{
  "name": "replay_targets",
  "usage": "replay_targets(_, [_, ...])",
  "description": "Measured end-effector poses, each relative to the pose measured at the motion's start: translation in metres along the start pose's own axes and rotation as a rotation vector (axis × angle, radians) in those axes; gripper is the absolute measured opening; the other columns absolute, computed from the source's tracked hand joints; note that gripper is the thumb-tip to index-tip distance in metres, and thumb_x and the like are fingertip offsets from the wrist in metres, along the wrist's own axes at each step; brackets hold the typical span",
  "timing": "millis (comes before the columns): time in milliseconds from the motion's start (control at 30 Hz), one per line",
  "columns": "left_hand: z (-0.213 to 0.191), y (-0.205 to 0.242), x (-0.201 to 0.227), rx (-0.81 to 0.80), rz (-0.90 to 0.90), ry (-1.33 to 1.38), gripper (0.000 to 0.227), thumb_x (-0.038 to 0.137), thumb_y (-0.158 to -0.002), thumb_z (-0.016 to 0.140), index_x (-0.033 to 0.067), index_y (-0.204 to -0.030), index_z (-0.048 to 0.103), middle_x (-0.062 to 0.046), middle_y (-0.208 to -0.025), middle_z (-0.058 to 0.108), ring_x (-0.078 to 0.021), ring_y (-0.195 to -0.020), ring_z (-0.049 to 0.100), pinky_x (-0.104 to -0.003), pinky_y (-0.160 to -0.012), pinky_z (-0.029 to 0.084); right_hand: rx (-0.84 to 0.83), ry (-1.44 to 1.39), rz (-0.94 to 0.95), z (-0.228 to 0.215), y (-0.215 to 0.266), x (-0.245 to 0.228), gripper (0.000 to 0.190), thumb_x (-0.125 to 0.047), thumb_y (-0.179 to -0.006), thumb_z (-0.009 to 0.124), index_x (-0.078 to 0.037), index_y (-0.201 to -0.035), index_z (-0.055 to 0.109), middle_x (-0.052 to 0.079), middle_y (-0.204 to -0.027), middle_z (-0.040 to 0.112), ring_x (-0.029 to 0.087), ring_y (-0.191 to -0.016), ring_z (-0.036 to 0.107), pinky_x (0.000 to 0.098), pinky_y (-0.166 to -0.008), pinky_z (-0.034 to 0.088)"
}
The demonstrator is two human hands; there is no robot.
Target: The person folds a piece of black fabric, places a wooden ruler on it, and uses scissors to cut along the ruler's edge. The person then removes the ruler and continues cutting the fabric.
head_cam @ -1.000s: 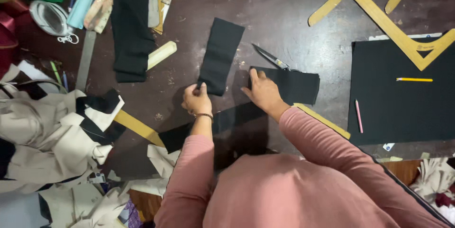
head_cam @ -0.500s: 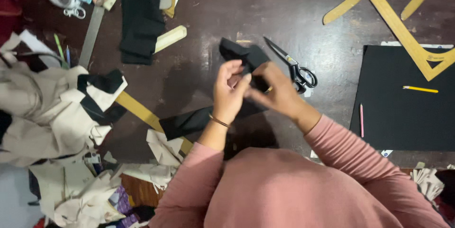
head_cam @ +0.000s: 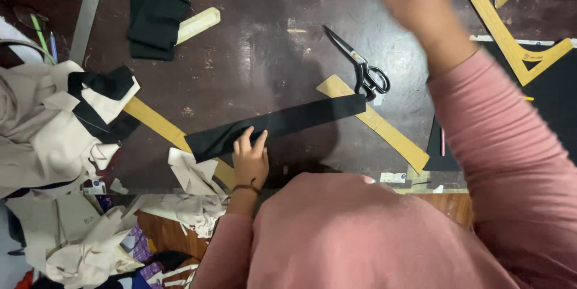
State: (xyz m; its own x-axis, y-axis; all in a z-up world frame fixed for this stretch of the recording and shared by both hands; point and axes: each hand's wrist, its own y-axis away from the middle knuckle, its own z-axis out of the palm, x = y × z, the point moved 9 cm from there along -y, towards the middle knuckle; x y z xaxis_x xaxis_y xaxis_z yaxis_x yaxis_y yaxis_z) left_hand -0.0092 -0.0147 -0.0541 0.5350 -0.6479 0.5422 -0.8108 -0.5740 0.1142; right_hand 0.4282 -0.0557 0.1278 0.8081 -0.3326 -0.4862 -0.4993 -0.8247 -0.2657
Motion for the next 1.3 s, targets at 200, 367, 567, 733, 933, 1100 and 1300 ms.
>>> replay_targets(200, [0.019,0.005,-0.014,-0.149,-0.053,-0.175,0.044,0.02,-0.094,0.062,0.0229,-0.138,0.063,-0.011,-0.148,0.046,-0.0371,-0.13,0.05,-0.05,-0.085,0.056,-0.375,0.164,-0.025,0.139,0.222,0.001,0.042,-0.004,-0.07,0.079,-0.006,-0.111,0.075,0.016,-0.094,0.066,0.038,-0.083,0.066,0.049,-0.076,0.054])
replay_targets(367, [0.024,-0.001,-0.002,-0.239,0.104,-0.192,0.046,0.022,-0.093,0.063,0.0225,-0.139,0.063,-0.011,-0.15,0.046,-0.0385,-0.132,0.049,-0.054,-0.088,0.056,-0.256,0.519,0.028,0.115,0.336,-0.015,0.028,-0.021,-0.09,0.071,-0.022,-0.117,0.075,0.005,-0.099,0.066,0.027,-0.09,0.064,0.0399,-0.076,0.051])
replay_targets(567, [0.013,-0.026,-0.011,-0.219,0.102,-0.29,0.048,0.018,-0.097,0.063,0.0182,-0.145,0.058,-0.009,-0.151,0.049,-0.0371,-0.128,0.051,-0.058,-0.09,0.056,-0.259,0.343,0.294,0.093,0.426,0.016,0.012,-0.027,-0.089,0.074,-0.017,-0.096,0.073,0.008,-0.088,0.064,0.031,-0.082,0.064,0.0444,-0.078,0.051])
replay_targets(733, [0.005,-0.043,-0.028,-0.174,0.104,-0.359,0.058,0.024,-0.095,0.071,0.0202,-0.15,0.053,-0.005,-0.15,0.046,-0.0304,-0.128,0.049,-0.051,-0.095,0.054,-0.106,0.504,0.344,0.059,0.415,0.049,0.01,-0.018,-0.101,0.07,-0.013,-0.109,0.075,0.009,-0.103,0.066,0.029,-0.098,0.065,0.039,-0.088,0.049])
replay_targets(933, [-0.002,-0.039,-0.037,-0.217,0.145,-0.414,0.064,0.043,-0.09,0.076,0.0258,-0.148,0.056,-0.001,-0.136,0.05,-0.0274,-0.122,0.049,-0.047,-0.094,0.05,-0.111,0.399,0.326,0.069,0.377,0.024,0.043,-0.031,-0.083,0.087,-0.02,-0.122,0.073,0.006,-0.108,0.062,0.029,-0.099,0.062,0.0431,-0.088,0.05])
replay_targets(1100, [-0.013,-0.053,-0.074,-0.229,0.03,-0.419,0.039,0.03,-0.095,0.074,0.0332,-0.131,0.06,0.004,-0.135,0.047,-0.0263,-0.129,0.041,-0.049,-0.103,0.044,-0.14,0.283,0.513,0.115,0.416,0.053,0.032,-0.03,-0.083,0.087,-0.017,-0.106,0.067,0.005,-0.105,0.056,0.032,-0.103,0.058,0.0446,-0.089,0.051])
replay_targets(1300, [-0.011,-0.071,-0.093,-0.433,0.137,-0.444,0.028,0.034,-0.088,0.079,0.0276,-0.098,0.053,0.009,-0.121,0.059,-0.0176,-0.126,0.052,-0.045,-0.113,0.034,0.002,-0.59,0.879,0.12,0.451,0.066,0.031,-0.007,-0.085,0.082,-0.008,-0.106,0.059,0.011,-0.098,0.07,0.028,-0.094,0.07,0.0395,-0.086,0.057])
